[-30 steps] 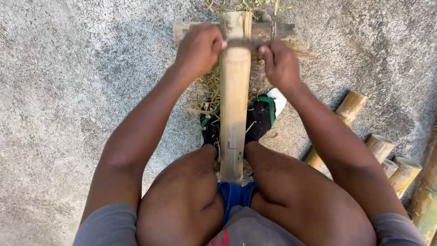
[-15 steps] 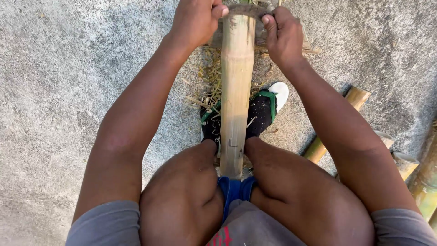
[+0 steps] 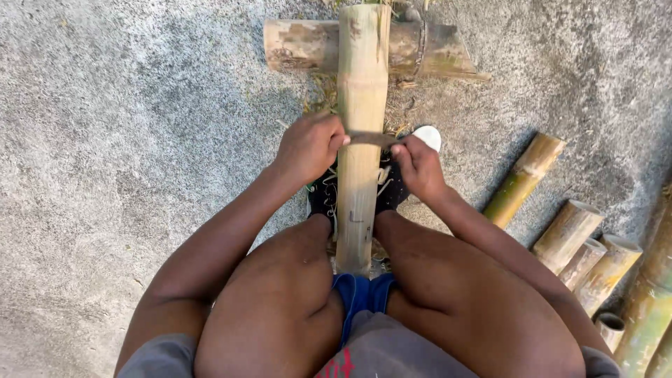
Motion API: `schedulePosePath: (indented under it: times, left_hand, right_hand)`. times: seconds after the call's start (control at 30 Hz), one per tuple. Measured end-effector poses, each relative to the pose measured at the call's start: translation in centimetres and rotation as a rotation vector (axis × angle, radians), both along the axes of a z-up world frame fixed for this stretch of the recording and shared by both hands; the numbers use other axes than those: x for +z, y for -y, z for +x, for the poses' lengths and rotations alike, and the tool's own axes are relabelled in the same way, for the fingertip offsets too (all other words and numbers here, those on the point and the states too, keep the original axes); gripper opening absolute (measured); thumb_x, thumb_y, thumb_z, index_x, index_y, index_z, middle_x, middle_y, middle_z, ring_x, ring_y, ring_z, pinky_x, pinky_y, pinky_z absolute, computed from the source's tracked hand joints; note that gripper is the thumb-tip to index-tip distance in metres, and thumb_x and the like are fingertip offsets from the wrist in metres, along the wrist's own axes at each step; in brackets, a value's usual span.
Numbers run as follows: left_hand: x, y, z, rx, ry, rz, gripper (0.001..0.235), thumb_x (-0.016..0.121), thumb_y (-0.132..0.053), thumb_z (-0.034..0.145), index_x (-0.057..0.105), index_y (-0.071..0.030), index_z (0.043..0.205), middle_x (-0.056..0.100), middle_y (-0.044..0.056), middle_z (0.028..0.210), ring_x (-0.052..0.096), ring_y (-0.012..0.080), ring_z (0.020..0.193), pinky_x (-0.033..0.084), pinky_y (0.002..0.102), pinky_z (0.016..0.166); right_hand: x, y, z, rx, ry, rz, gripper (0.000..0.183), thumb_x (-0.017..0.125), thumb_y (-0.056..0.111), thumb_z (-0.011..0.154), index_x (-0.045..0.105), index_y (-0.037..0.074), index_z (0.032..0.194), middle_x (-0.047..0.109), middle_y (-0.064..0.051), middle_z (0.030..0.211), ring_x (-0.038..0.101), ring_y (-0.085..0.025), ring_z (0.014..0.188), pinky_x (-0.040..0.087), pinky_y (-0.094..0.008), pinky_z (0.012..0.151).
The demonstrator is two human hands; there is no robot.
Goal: Scraping the outer layer of a bamboo pole with a knife or machete.
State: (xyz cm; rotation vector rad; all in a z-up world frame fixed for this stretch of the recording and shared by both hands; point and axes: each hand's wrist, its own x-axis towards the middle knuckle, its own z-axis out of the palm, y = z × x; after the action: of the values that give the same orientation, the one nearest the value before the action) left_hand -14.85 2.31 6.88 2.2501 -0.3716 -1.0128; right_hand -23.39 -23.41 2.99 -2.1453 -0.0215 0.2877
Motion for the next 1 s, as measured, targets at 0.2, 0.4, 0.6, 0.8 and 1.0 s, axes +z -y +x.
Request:
schedulePosePath:
  times: [0.2, 0.4, 0.6, 0.8, 1.0]
  left_hand:
    - [0.3, 1.9, 0.2, 0.191, 0.515, 0.022, 0.061, 0.081, -0.060, 0.094, 0.050, -0.008, 0.106, 0.056, 0.014, 0.102, 0.054, 0.0273, 0.099, 0.052, 0.045, 0.086]
    - [-1.3, 5.0, 0.9, 0.481, -0.237, -0.045, 0.130, 0.082, -0.065, 0.061, 0.013, -0.002, 0.151, 0.061, 0.021, 0.133, 0.069, 0.0335, 0.116, 0.057, 0.039, 0.098]
    - [-6.1, 2.6, 1.0, 0.343, -0.183, -0.292, 0.140, 0.090, -0.052, 0.064, -0.001, 0.005, 0.153, 0.054, 0.029, 0.138, 0.063, 0.0358, 0.121, 0.050, 0.041, 0.102]
    - [-3.9, 3.0, 2.1, 0.276, -0.331, -0.211, 0.133, 0.089, -0.057, 0.064, 0.013, 0.008, 0.153, 0.055, 0.027, 0.138, 0.063, 0.0332, 0.123, 0.050, 0.038, 0.104]
    - [-0.9, 2.5, 6.9, 0.080, 0.474, 0.167, 0.056, 0.074, -0.061, 0.090, 0.065, -0.009, 0.108, 0.061, 0.019, 0.134, 0.066, 0.0299, 0.108, 0.049, 0.049, 0.093]
  right_hand:
    - [-2.7, 3.9, 5.7, -0.414, -0.086, 0.044, 0.041, 0.040, 0.032, 0.119, 0.054, 0.007, 0.089, 0.053, -0.001, 0.067, 0.050, -0.009, 0.049, 0.044, -0.027, 0.041]
    - [-1.8, 3.6, 11.7, -0.504, -0.051, 0.402, 0.032, 0.047, 0.029, 0.117, 0.052, 0.007, 0.095, 0.053, 0.000, 0.070, 0.049, -0.009, 0.053, 0.044, -0.029, 0.046]
    - [-1.2, 2.9, 14.9, -0.276, 0.050, 0.270, 0.033, 0.049, 0.027, 0.119, 0.057, 0.003, 0.098, 0.053, -0.001, 0.072, 0.047, -0.008, 0.056, 0.039, -0.027, 0.051]
    - [-1.3, 1.7, 16.8, -0.110, 0.167, 0.108, 0.031, 0.057, 0.024, 0.118, 0.061, 0.001, 0.098, 0.059, -0.004, 0.079, 0.051, -0.011, 0.072, 0.044, -0.032, 0.064]
    - [-1.4, 1.3, 17.3, -0.041, 0.149, 0.011, 0.032, 0.060, 0.025, 0.117, 0.061, 0.000, 0.097, 0.057, -0.006, 0.077, 0.050, -0.014, 0.069, 0.043, -0.035, 0.063]
